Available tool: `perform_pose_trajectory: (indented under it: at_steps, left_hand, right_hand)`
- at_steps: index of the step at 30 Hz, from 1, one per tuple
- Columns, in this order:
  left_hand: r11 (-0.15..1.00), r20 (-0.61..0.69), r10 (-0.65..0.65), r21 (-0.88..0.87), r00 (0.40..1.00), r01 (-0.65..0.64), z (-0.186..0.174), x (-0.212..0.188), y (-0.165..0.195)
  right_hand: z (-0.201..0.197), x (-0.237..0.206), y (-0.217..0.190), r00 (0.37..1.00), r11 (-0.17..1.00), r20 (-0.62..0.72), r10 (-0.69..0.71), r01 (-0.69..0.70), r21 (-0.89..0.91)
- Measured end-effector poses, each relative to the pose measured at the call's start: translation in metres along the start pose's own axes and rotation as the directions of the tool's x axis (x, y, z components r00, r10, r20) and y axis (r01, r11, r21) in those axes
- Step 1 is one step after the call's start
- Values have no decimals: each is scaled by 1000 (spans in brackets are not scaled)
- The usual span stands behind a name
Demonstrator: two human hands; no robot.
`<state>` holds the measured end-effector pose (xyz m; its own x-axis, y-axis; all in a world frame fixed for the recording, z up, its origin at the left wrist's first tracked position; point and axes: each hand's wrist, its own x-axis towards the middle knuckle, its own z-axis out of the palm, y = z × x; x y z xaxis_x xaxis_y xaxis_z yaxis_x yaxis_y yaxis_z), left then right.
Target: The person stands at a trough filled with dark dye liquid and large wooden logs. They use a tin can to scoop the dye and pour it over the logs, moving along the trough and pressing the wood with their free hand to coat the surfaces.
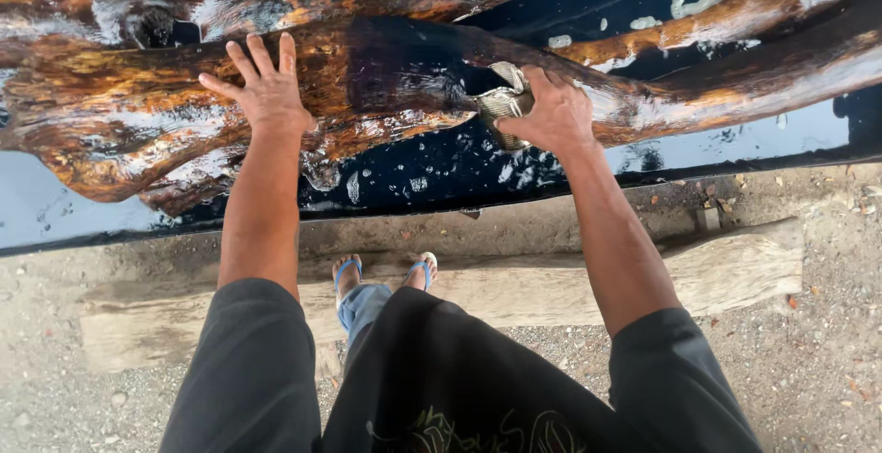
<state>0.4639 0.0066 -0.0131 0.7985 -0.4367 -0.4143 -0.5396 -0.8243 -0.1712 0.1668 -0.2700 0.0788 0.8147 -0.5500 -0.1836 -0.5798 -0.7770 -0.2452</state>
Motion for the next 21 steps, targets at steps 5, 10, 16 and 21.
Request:
perform_pose_trajectory:
  at_steps: [5, 10, 16, 21]
  left_hand:
    - [1000, 18, 2, -7, 1000, -2, -6, -3, 0]
    - [1000, -34, 10, -8, 999, -10, 1, -3, -2]
    - [998, -37, 20, -55, 999, -22, 17, 3, -4]
    - [1000, -26, 15, -25, 1000, -15, 19, 6, -8]
  right_hand:
    - [13, -17, 15, 997, 998, 64, 52, -50, -30]
    - [52, -38, 43, 963, 984, 226, 149, -121, -130]
    - [106, -41, 61, 953, 965, 288, 96, -19, -261]
    - [112, -31, 29, 965, 915, 238, 114, -8, -403]
